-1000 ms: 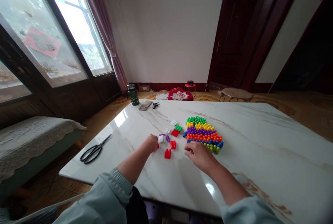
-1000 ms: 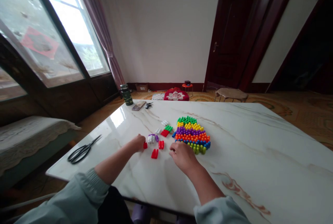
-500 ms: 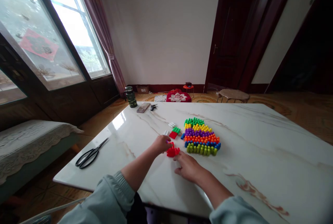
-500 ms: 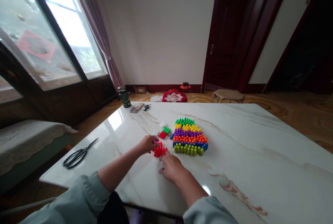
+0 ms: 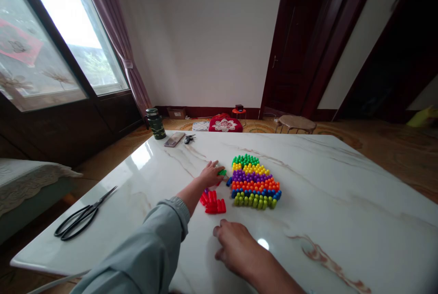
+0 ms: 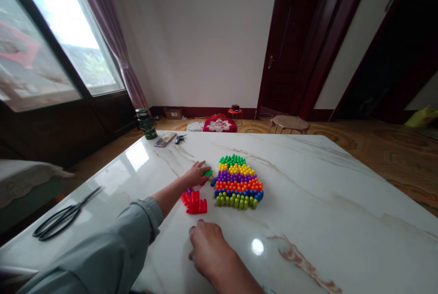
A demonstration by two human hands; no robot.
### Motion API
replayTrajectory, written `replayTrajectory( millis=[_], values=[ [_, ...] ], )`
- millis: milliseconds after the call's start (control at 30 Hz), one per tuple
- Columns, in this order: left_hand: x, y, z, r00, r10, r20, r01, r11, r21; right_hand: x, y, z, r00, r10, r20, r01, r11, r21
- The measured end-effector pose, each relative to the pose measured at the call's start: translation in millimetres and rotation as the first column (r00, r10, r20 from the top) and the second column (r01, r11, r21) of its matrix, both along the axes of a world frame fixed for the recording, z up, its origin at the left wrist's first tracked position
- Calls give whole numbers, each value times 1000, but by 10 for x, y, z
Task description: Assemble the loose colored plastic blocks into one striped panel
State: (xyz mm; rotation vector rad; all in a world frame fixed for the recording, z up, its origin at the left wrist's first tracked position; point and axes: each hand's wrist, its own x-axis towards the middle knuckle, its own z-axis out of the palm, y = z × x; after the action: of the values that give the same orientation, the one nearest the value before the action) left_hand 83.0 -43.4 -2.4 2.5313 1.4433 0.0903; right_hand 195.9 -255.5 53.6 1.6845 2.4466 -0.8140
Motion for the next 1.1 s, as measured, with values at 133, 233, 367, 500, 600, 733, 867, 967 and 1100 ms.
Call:
replayTrajectory(
  millis=[133, 233, 367, 500, 600, 733, 867, 967, 1100],
  values=[
    [-95, 20, 37, 999, -44, 12, 44, 999, 19, -34, -8, 39, 1000, 24, 14, -23, 999, -23],
    [-201, -22, 163, 998, -58, -4, 58, 998, 3, -37, -34, 79, 999, 33, 23, -33, 999, -28],
    [-223, -125, 334, 999, -42, -27, 42, 999, -13, -33, -82, 122, 999, 43, 24, -42, 999, -25],
    [-50, -251, 363, 999, -25, -23, 25, 1000, 1, -39, -120, 149, 999, 44, -2, -44, 999, 3],
    [147, -352, 267, 1000, -11, -11, 11, 1000, 7, -48, -130, 164, 998, 59, 2, -59, 998, -6],
    [359, -462, 92, 997, 78, 3, -78, 997, 19, -52, -112, 141, 999, 43, -12, -43, 999, -13],
    [408, -500, 33, 984, 174, 45, -175, 984, 18, -25, -76, 94, 1000, 27, -17, -27, 1000, 2],
    [329, -491, 115, 973, 203, 107, -204, 979, 3, 41, -37, 102, 1000, 15, -26, -14, 1000, 11],
    [152, -523, 327, 949, 221, 226, -214, 975, -57, 186, 70, 141, 997, -83, -2, 83, 991, 102]
  ],
)
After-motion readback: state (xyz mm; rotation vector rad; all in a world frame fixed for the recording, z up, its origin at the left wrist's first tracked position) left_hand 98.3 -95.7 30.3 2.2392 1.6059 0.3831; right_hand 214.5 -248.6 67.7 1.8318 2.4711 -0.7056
